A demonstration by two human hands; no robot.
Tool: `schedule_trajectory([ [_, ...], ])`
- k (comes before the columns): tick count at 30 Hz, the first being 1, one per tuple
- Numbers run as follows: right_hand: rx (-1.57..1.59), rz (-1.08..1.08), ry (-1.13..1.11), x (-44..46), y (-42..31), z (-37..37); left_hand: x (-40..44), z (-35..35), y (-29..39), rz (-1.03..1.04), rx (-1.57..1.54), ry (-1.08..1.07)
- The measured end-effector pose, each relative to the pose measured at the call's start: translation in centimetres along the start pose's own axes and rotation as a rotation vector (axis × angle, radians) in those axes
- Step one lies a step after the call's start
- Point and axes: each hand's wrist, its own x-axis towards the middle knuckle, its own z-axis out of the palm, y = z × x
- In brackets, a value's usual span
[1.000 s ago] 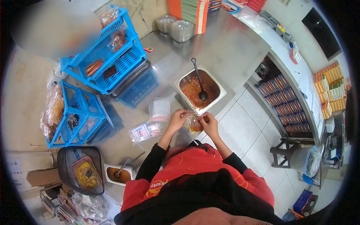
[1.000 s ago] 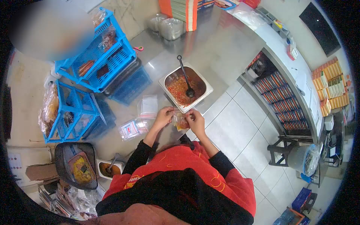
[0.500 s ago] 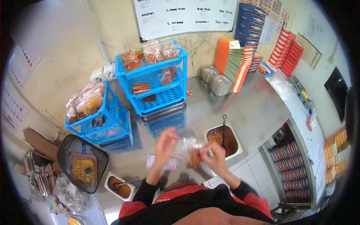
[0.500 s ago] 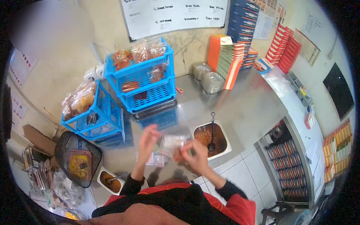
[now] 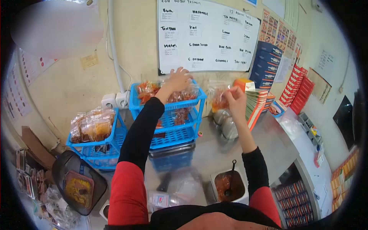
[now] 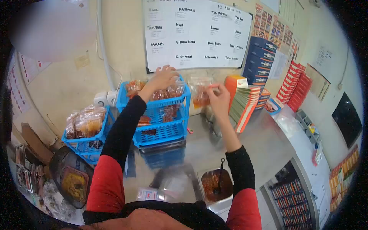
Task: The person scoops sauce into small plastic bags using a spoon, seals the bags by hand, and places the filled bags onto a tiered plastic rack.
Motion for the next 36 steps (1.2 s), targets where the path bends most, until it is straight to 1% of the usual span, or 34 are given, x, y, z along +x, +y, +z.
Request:
schedule_trajectory([
  [1,-0.002,-0.011,-0.002,-0.2,0.5,-0.3,1.0,0.3,-0.2,0.002,0.002,0.011],
  [3,-0.054,-0.004,-0.002,-0.9,1.5,-1.0,2.4,1.2,-0.2,-0.032,0.064,-0.245],
  [5,-0.057,0.007,-0.038,-1.5,2.6,-1.9,3.4,1.8,-0.5,-0.049,0.03,-0.275],
  [6,-0.047,0.047,-0.058,-1.8,2.9,-2.2,3.7,2.0,-0.6,-0.063,0.0,-0.308],
  [7,-0.036,0.087,-0.076,-2.0,3.2,-2.4,3.9,1.5,-0.5,-0.066,-0.002,-0.314],
  [9,-0.044,0.099,-0.091,-2.1,3.6,-2.6,4.1,0.2,-0.5,-0.087,-0.058,-0.424],
  [12,-0.051,0.124,-0.109,-1.8,3.5,-2.4,4.2,-1.2,-1.3,-0.066,-0.101,-0.461],
  [14,-0.05,0.141,-0.115,-1.2,2.9,-1.5,4.5,-1.6,-1.7,-0.05,-0.077,-0.492],
  [16,-0.03,0.275,-0.103,-0.4,2.4,0.2,4.7,-1.6,-2.2,-0.033,-0.053,-0.522],
  [17,-0.027,0.274,-0.102,0.3,2.5,1.2,4.8,-1.6,-2.4,-0.036,-0.072,-0.498],
  [19,0.051,0.132,-0.082,2.0,3.2,3.6,5.2,-1.1,-3.2,-0.039,-0.086,-0.472],
  [20,0.053,0.129,-0.083,3.0,3.7,4.7,5.5,-0.7,-3.6,-0.092,-0.095,-0.438],
  [21,0.045,0.178,-0.088,4.1,4.6,5.7,5.7,-0.1,-4.1,-0.144,-0.103,-0.403],
  [22,0.037,0.225,-0.093,5.1,5.6,6.5,5.8,0.4,-4.6,-0.144,-0.1,-0.399],
  [23,0.038,0.221,-0.093,6.0,7.4,7.2,5.9,0.9,-5.2,-0.13,-0.093,-0.401],
  [24,-0.221,0.125,-0.144,6.8,9.7,7.9,5.9,1.0,-5.5,-0.117,-0.086,-0.404],
  [25,-0.48,0.027,-0.193,7.1,10.2,8.4,5.6,-0.3,-4.8,-0.117,-0.083,-0.403],
  [26,-0.478,0.027,-0.195,7.1,10.7,8.6,5.0,-1.6,-4.1,-0.137,-0.098,-0.311],
  [27,-0.624,0.007,-0.216,6.7,10.5,8.7,4.5,-2.6,-3.6,-0.159,-0.114,-0.221],
  [28,-0.77,-0.013,-0.239,6.4,10.2,8.9,4.7,-2.6,-4.8,-0.164,-0.115,-0.224],
  [29,-0.768,-0.009,-0.246,6.2,9.9,9.0,4.8,-3.0,-6.4,-0.084,-0.189,-0.042],
  [30,-0.852,-0.046,-0.226,5.9,9.4,8.9,4.6,-3.1,-7.6,-0.005,-0.262,0.138],
  [31,-0.934,-0.083,-0.204,5.5,8.7,8.9,3.7,-4.2,-7.0,-0.012,-0.263,0.129],
  [32,-0.931,-0.076,-0.209,5.2,8.0,8.8,3.0,-5.6,-6.6,0.011,-0.334,0.236],
  [33,-0.943,-0.307,-0.058,4.8,6.9,8.6,2.2,-7.3,-5.6,0.035,-0.405,0.344],
  [34,-0.944,-0.538,0.097,4.6,5.8,8.4,1.3,-8.8,-4.7,0.031,-0.407,0.34],
  [35,-0.946,-0.534,0.093,4.6,4.7,7.8,0.4,-10.1,-3.8,0.018,-0.434,0.363],
  [36,-0.835,-0.442,-0.248,4.8,3.6,7.0,-0.3,-11.0,-3.1,0.005,-0.461,0.386],
])
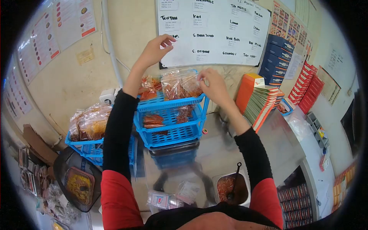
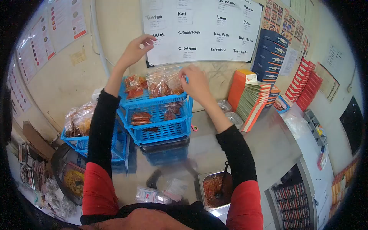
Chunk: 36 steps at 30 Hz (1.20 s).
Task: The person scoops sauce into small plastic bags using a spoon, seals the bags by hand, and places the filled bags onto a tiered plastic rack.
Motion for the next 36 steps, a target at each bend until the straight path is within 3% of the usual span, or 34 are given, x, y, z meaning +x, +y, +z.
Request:
schedule_trajectory([
  [1,0.19,-0.056,-0.296,0.2,0.0,-0.6,-0.3,-0.4,0.5,-0.005,-0.003,0.001],
  [2,0.191,-0.053,-0.304,0.3,0.1,-0.4,-0.6,-0.7,1.1,-0.039,0.026,-0.091],
  [4,0.028,-0.084,-0.655,0.2,0.7,1.0,-1.7,-0.5,1.8,-0.079,0.048,-0.196],
  [6,-0.066,-0.051,-0.743,0.5,1.2,3.9,-2.7,0.3,2.5,-0.131,0.084,-0.396],
  [10,-0.211,0.075,-0.864,1.6,-1.6,4.0,-4.1,0.9,3.8,-0.185,0.024,-0.386],
  [11,-0.213,0.074,-0.861,2.1,-2.4,3.0,-4.3,0.5,4.4,-0.173,0.052,-0.359],
  [13,-0.117,0.109,-0.62,2.8,-4.2,0.9,-4.6,-0.4,5.3,-0.161,0.083,-0.328],
  [19,-0.176,0.109,-0.521,2.0,-0.3,5.1,-6.4,-3.6,8.4,-0.164,-0.036,-0.168],
  [22,-0.278,0.196,-0.435,3.1,0.4,4.3,-8.9,-6.2,11.2,-0.085,-0.039,0.009],
  [24,-0.276,0.271,-0.381,3.8,1.5,4.1,-10.8,-7.4,12.7,-0.201,-0.073,0.203],
  [26,-0.276,0.35,-0.331,4.5,2.9,4.3,-12.9,-6.2,12.4,-0.303,-0.006,0.139],
  [28,-0.047,0.583,-0.577,5.0,4.1,4.6,-13.9,-3.7,10.5,-0.43,0.13,0.013],
  [29,-0.05,0.581,-0.577,4.7,4.9,5.4,-14.0,-1.8,9.3,-0.455,0.202,-0.052],
  [31,-0.005,0.571,-0.438,4.0,6.7,7.2,-13.3,1.9,7.0,-0.425,0.656,-0.393],
  [32,-0.007,0.576,-0.439,4.0,6.4,7.0,-13.4,4.0,5.7,-0.423,0.652,-0.397],
  [34,-0.092,0.394,-0.357,3.2,4.8,6.1,-14.6,7.7,3.7,-0.145,0.711,-0.06],
  [36,-0.115,0.324,-0.107,2.2,2.7,4.2,-14.4,7.5,5.4,-0.163,0.744,-0.124],
])
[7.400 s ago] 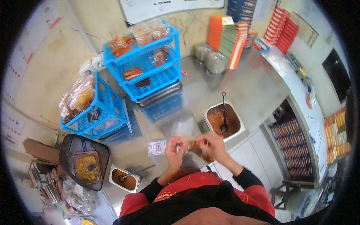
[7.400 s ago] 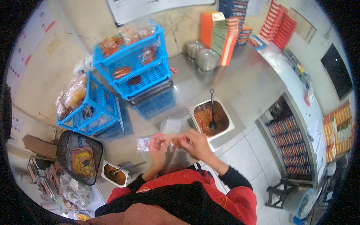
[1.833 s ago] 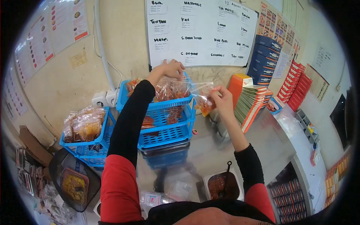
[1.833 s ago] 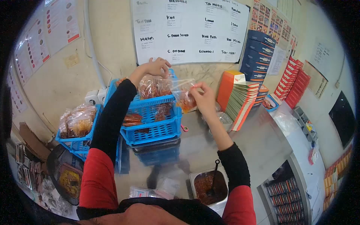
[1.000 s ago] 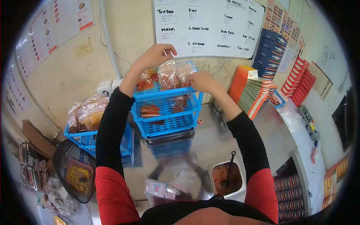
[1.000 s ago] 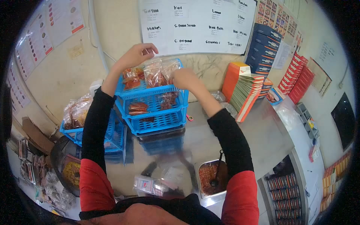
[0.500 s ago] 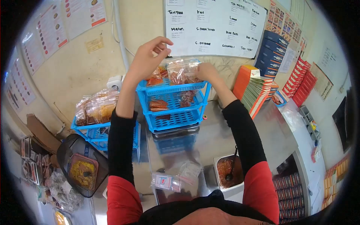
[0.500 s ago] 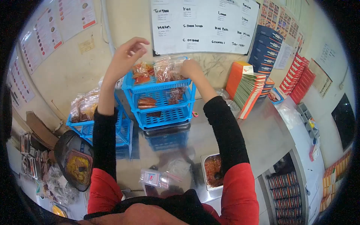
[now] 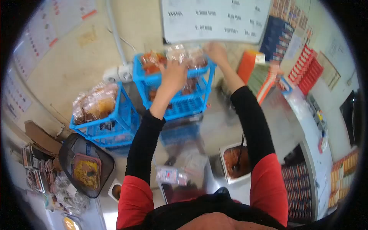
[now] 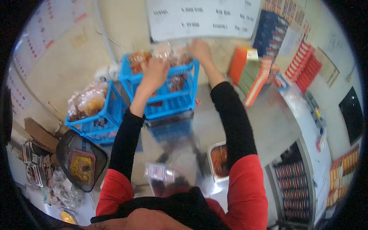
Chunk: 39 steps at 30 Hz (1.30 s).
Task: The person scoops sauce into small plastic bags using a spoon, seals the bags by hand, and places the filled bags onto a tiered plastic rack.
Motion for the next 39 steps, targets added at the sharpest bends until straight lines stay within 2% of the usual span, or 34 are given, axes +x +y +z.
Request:
schedule_trajectory([
  [1,-0.001,-0.021,0.014,-1.1,-0.8,-1.9,-0.9,-1.2,1.0,0.001,-0.076,0.134],
  [2,0.213,-0.091,0.214,-2.5,-0.5,-2.5,-1.9,-2.9,2.0,-0.008,-0.157,0.257],
  [3,0.417,-0.12,0.17,-4.2,-1.3,-5.0,-3.3,-5.9,3.5,-0.05,-0.3,0.198],
  [4,0.463,-0.079,0.106,-7.0,-1.9,-7.3,-5.6,-8.3,5.0,-0.097,-0.437,0.147],
  [6,0.526,-0.182,0.071,-14.7,-4.0,-12.6,-11.3,-9.5,7.3,-0.13,-0.581,0.052],
  [8,0.419,-0.063,0.001,-21.4,-4.9,-17.2,-17.2,-9.0,9.1,-0.117,-0.782,-0.249],
  [10,0.303,-0.083,0.009,-24.9,-3.6,-21.1,-22.7,-7.4,9.6,-0.1,-0.857,-0.584],
  [11,0.321,-0.065,0.06,-25.9,-2.4,-23.1,-24.6,-6.6,9.5,-0.099,-0.862,-0.588],
  [13,0.331,-0.017,0.189,-27.4,-1.3,-26.9,-27.5,-5.1,8.9,-0.126,-0.753,-0.834],
  [14,0.35,0.01,0.318,-28.0,-0.7,-27.9,-28.7,-3.7,8.8,-0.114,-0.754,-0.834],
  [15,0.337,0.012,0.327,-28.9,0.1,-28.4,-29.7,-2.0,8.8,-0.103,-0.827,-0.76],
  [17,0.529,0.142,0.466,-31.8,2.5,-27.8,-31.7,1.1,10.3,-0.077,-0.914,-0.682],
  [18,0.446,0.297,0.474,-33.6,2.8,-25.3,-32.6,2.5,11.4,-0.005,-0.8,-0.528],
  [19,0.227,0.083,0.164,-36.3,6.4,-22.4,-33.3,3.5,12.1,0.064,-0.681,-0.373],
  [20,0.144,0.064,-0.219,-37.9,5.2,-20.4,-34.0,4.1,12.4,0.076,-0.683,-0.371],
  [21,-0.375,0.024,-0.554,-42.5,6.7,-18.0,-34.4,4.5,12.5,0.018,-0.684,-0.409],
  [23,-0.27,0.228,-0.613,-45.4,6.9,-16.4,-33.7,4.9,12.4,-0.031,-0.683,-0.437],
  [24,-0.272,0.228,-0.611,-45.4,6.8,-16.4,-33.6,4.8,12.4,-0.055,-0.631,-0.494],
  [26,-0.186,0.329,-0.351,-45.5,6.1,-16.6,-34.0,4.3,12.5,-0.083,-0.573,-0.565],
  [27,-0.179,0.331,-0.35,-45.3,5.4,-16.9,-34.0,4.3,12.6,-0.113,-0.609,-0.467],
  [28,-0.12,0.333,-0.253,-44.7,4.5,-17.5,-33.6,4.2,12.6,-0.142,-0.641,-0.362],
  [29,-0.059,0.334,-0.157,-44.1,3.4,-18.0,-33.4,4.1,12.6,-0.138,-0.632,-0.358],
  [30,0.039,0.313,-0.083,-43.8,2.1,-18.2,-33.2,3.7,12.7,-0.283,-0.766,-0.276],
  [31,0.047,0.31,-0.081,-44.0,1.2,-17.6,-33.0,3.3,12.7,-0.43,-0.898,-0.19],
  [32,0.294,0.405,-0.189,-44.4,0.2,-16.9,-32.9,2.9,12.6,-0.429,-0.891,-0.188],
  [33,0.542,0.494,-0.299,-44.8,-0.9,-16.0,-32.7,2.4,12.6,-0.549,-1.0,-0.209],
  [34,0.714,0.514,-0.361,-45.2,-2.0,-14.5,-32.6,1.9,12.6,-0.668,-1.108,-0.231],
  [35,0.886,0.532,-0.422,-45.7,-3.2,-12.7,-32.6,1.5,12.7,-0.667,-1.104,-0.229],
  [37,0.866,0.595,-0.266,-45.9,-5.7,-9.4,-32.6,0.7,12.7,-0.809,-1.302,-0.175],
  [39,0.97,0.644,-0.319,-46.9,-5.2,-5.7,-32.4,-0.8,12.7,-0.881,-1.348,-0.188],
])
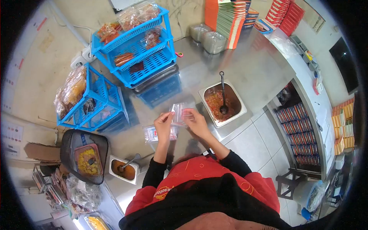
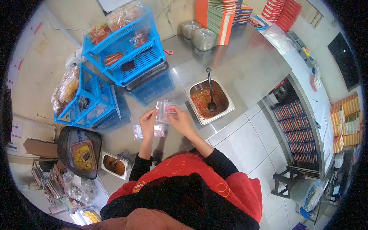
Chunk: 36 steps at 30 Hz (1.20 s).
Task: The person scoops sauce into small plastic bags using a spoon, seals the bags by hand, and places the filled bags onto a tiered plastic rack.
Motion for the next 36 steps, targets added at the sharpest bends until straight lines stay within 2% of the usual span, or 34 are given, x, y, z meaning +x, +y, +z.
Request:
schedule_trajectory([
  [1,0.09,0.068,-0.054,0.6,0.6,0.6,-0.3,-0.2,0.5,-0.071,-0.058,0.008],
  [2,0.094,0.062,-0.066,0.8,1.2,0.9,-0.5,-0.5,0.7,-0.063,-0.054,0.019],
  [4,0.273,0.192,-0.16,1.1,1.2,1.4,-0.7,-0.9,1.0,-0.08,-0.071,0.055],
  [9,0.395,0.272,-0.156,0.9,0.8,1.3,-0.4,-1.5,0.7,-0.04,-0.067,0.091],
  [11,0.388,0.28,-0.184,0.8,0.8,0.9,-0.3,-1.5,0.3,0.095,0.126,0.129],
  [12,0.344,0.321,-0.145,0.4,0.2,0.8,-0.2,-1.3,0.5,0.117,0.118,0.134],
  [14,0.278,0.348,-0.082,-0.2,1.3,0.4,-0.4,-0.8,0.9,0.239,0.353,0.149],
  [18,0.186,0.364,-0.006,-2.7,3.9,-1.7,0.3,-0.7,-1.7,0.246,0.512,0.124],
  [20,0.056,0.336,0.004,-4.2,3.2,-2.6,0.6,-0.2,-2.0,0.674,0.813,0.207],
  [21,0.096,0.36,0.021,-4.8,2.5,-2.8,0.1,0.0,-1.5,0.689,0.805,0.225],
  [22,0.169,0.338,0.033,-5.0,2.3,-3.0,-1.1,0.2,-0.1,0.645,0.781,0.089],
  [23,0.099,0.316,0.007,-5.0,1.4,-3.3,-2.2,0.5,1.0,0.595,0.756,-0.049],
  [24,0.03,0.299,-0.018,-5.2,0.6,-3.4,-3.1,0.7,1.9,0.599,0.751,-0.039],
  [25,0.025,0.293,-0.025,-5.1,-0.2,-3.4,-4.1,0.8,2.7,0.491,0.75,-0.267],
  [26,-0.125,0.168,-0.056,-5.0,-1.0,-3.3,-4.5,0.9,3.1,0.375,0.744,-0.493],
  [27,-0.271,0.04,-0.086,-4.8,-1.5,-3.3,-4.6,0.9,3.0,0.375,0.746,-0.486],
  [34,-0.21,0.061,-0.398,-4.8,-3.4,-4.0,-5.6,0.1,4.2,0.218,0.386,-0.576],
  [36,0.093,0.032,-0.432,-5.5,-3.4,-4.0,-6.6,0.3,5.3,0.166,0.336,-0.583],
])
